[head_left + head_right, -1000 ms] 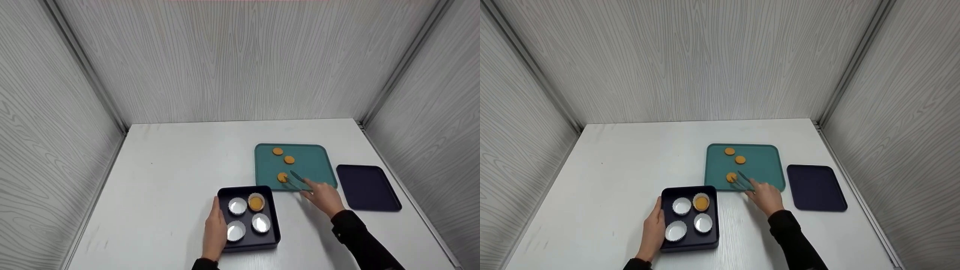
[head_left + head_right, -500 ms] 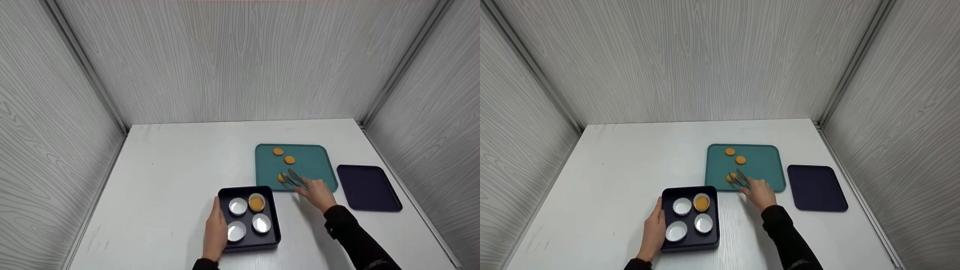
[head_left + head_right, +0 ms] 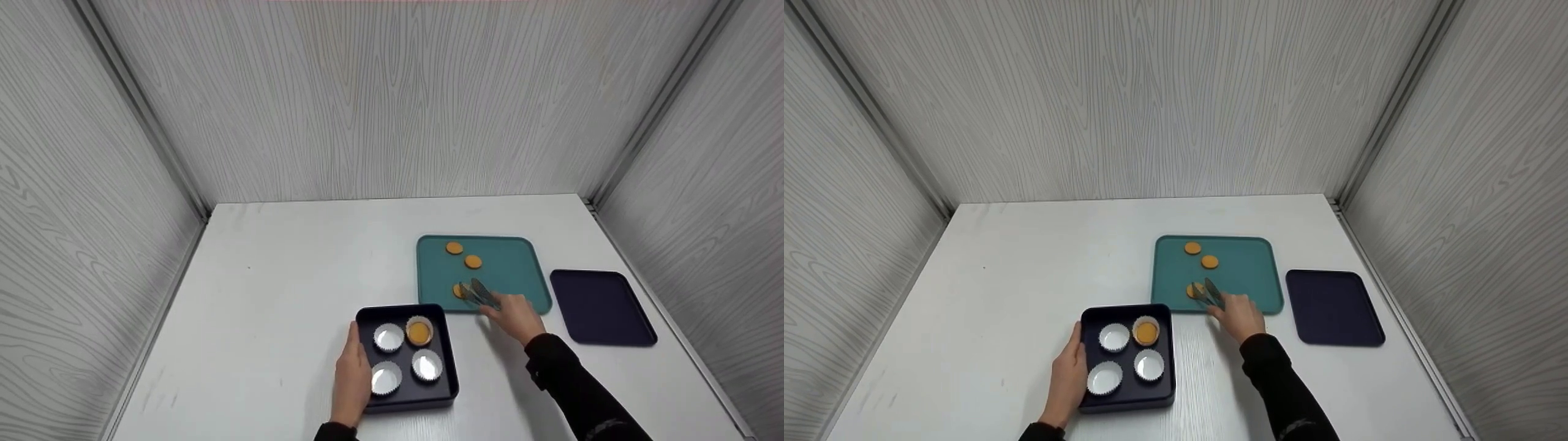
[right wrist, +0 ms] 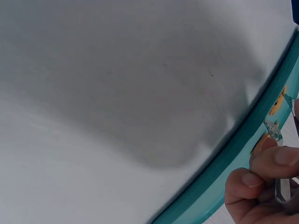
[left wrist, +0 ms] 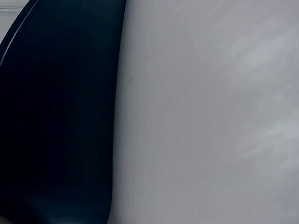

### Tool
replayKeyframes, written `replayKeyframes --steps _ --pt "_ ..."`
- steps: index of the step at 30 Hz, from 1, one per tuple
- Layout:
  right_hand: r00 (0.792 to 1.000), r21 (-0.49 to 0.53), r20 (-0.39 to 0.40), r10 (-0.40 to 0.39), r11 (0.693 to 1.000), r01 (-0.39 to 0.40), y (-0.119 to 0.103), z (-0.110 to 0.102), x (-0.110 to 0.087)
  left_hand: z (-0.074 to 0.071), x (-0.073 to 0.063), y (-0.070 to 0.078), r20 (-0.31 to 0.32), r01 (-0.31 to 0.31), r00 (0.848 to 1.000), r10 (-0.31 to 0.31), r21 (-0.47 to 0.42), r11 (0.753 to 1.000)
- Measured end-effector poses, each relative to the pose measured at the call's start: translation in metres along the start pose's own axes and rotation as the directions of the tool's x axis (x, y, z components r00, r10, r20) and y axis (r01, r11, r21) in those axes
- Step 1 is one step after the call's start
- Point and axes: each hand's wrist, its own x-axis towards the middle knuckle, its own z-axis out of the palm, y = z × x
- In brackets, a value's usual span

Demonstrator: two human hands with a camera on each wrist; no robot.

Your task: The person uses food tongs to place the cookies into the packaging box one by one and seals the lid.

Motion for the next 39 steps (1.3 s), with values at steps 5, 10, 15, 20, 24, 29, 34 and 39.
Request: replayKeyframes --steps 5,10,15,20,24,29,34,39 --pt "1.000 -0.018 0.000 0.012 1.000 -0.012 -0.002 -0.002 0.000 0.000 0.000 0.000 -0.005 0.001 1.000 -0.001 -0.005 1.000" --pt "0.999 0.005 -0.032 -0.026 1.000 0.026 -0.003 -0.002 -0.002 0.001 0.000 0.000 -0.005 0.002 1.000 -0.002 0.004 1.000" --pt "0.994 -0.026 -0.071 -0.078 0.997 0.076 -0.004 0.000 -0.003 0.001 -0.001 0.001 -0.004 0.003 1.000 -0.003 0.014 1.000" --pt "0.993 -0.051 -0.078 -0.088 0.995 0.084 -0.002 0.001 -0.005 0.000 -0.002 0.001 -0.004 -0.003 1.000 0.003 0.018 1.000" --pt "0.991 -0.073 -0.070 -0.117 0.991 0.112 -0.004 0.002 -0.006 0.000 -0.002 0.001 0.000 -0.007 1.000 0.007 0.012 1.000" --pt "0.985 -0.125 -0.071 -0.156 0.981 0.146 -0.006 0.003 -0.006 0.000 -0.002 0.002 0.002 -0.004 1.000 0.004 0.012 1.000" --pt "0.975 -0.226 -0.075 -0.209 0.956 0.187 -0.010 0.005 -0.007 -0.001 -0.002 0.003 0.007 0.014 1.000 -0.014 0.001 1.000" --pt "0.973 -0.319 -0.072 -0.221 0.929 0.187 -0.013 0.006 -0.005 -0.001 -0.002 0.002 0.003 0.015 1.000 -0.015 0.000 1.000"
